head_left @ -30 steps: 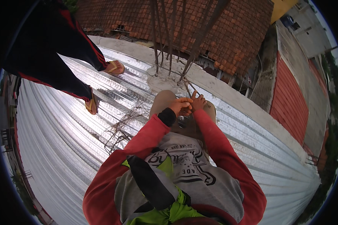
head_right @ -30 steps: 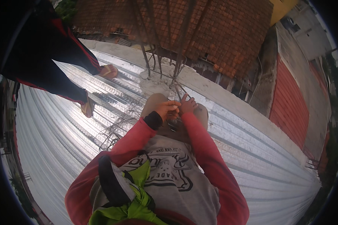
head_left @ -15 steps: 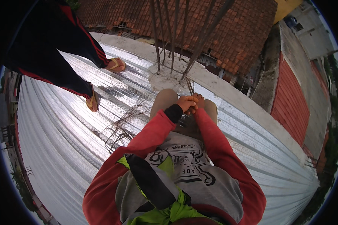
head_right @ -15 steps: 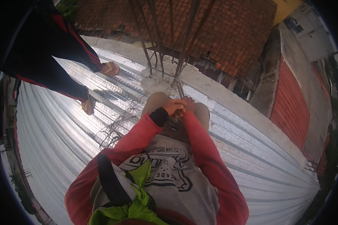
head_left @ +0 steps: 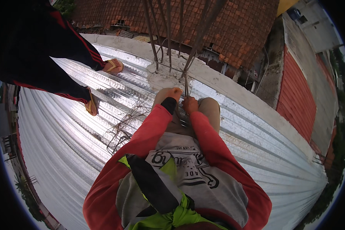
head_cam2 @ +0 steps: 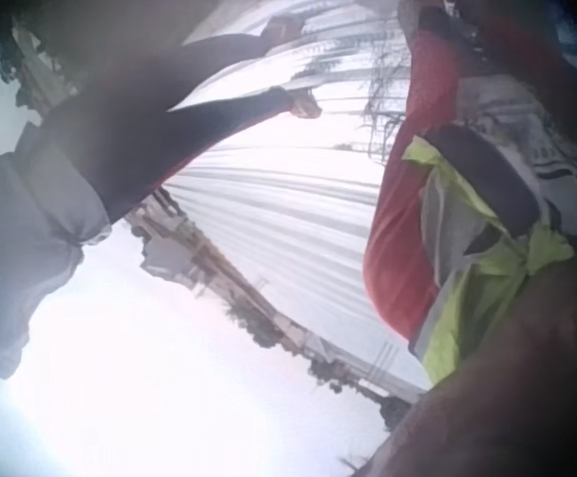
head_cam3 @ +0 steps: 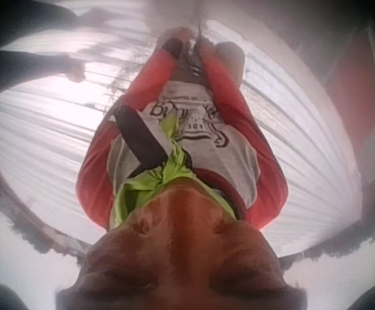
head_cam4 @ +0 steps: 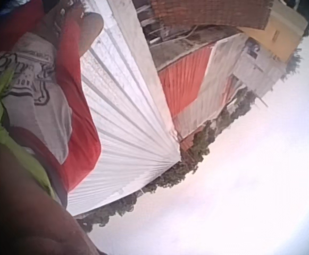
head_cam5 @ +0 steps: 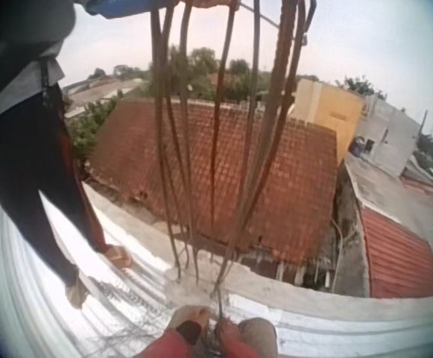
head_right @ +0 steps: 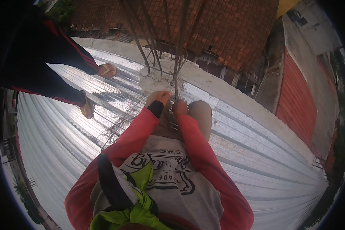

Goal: The person secures a metal rebar cage to a corrugated metal roof using wire and a hammer. They wrap wire around the rebar and roof surface, then hammer it to fasten the structure in place.

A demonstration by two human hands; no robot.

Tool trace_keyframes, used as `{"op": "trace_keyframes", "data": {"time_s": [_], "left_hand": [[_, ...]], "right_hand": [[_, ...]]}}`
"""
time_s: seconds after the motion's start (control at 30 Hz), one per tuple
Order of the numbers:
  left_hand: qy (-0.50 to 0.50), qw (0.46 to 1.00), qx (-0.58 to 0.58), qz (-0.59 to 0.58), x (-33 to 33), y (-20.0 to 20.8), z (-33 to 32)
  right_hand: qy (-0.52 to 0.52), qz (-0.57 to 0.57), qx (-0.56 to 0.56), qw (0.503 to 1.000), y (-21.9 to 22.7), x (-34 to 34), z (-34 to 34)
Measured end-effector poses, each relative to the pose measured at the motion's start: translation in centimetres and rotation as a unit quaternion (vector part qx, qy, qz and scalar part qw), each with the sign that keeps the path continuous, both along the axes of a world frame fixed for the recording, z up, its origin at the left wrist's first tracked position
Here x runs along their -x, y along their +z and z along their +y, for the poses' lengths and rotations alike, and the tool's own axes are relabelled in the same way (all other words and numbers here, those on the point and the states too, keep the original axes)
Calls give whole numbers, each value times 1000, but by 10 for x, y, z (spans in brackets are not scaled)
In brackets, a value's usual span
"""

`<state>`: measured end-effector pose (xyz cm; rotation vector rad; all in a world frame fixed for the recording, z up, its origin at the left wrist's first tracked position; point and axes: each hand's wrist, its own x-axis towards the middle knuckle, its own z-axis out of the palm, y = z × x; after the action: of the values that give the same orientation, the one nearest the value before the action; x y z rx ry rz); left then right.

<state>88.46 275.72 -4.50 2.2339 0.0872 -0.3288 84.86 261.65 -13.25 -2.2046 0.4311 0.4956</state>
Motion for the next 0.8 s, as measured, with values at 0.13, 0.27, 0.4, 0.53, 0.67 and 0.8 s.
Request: {"op": "trace_keyframes", "data": {"time_s": [0.13,0.27,0.4,0.53,0.67,0.8], "left_hand": [[-2,999,25,43,-2,-34,4],[95,917,258,290,-12,-67,-16],[119,781,450,417,-25,-112,-42],[57,742,567,353,-30,-127,-74],[113,728,570,365,-25,-127,-96],[192,688,622,322,-26,-127,-125]], "right_hand": [[-102,127,-398,903,29,-10,-32],[-55,210,-511,832,34,-28,-83],[17,219,-464,858,62,-33,-90],[41,178,-379,907,65,-27,-89],[131,-87,93,983,27,12,-97],[196,-234,407,861,70,8,-89]]}}
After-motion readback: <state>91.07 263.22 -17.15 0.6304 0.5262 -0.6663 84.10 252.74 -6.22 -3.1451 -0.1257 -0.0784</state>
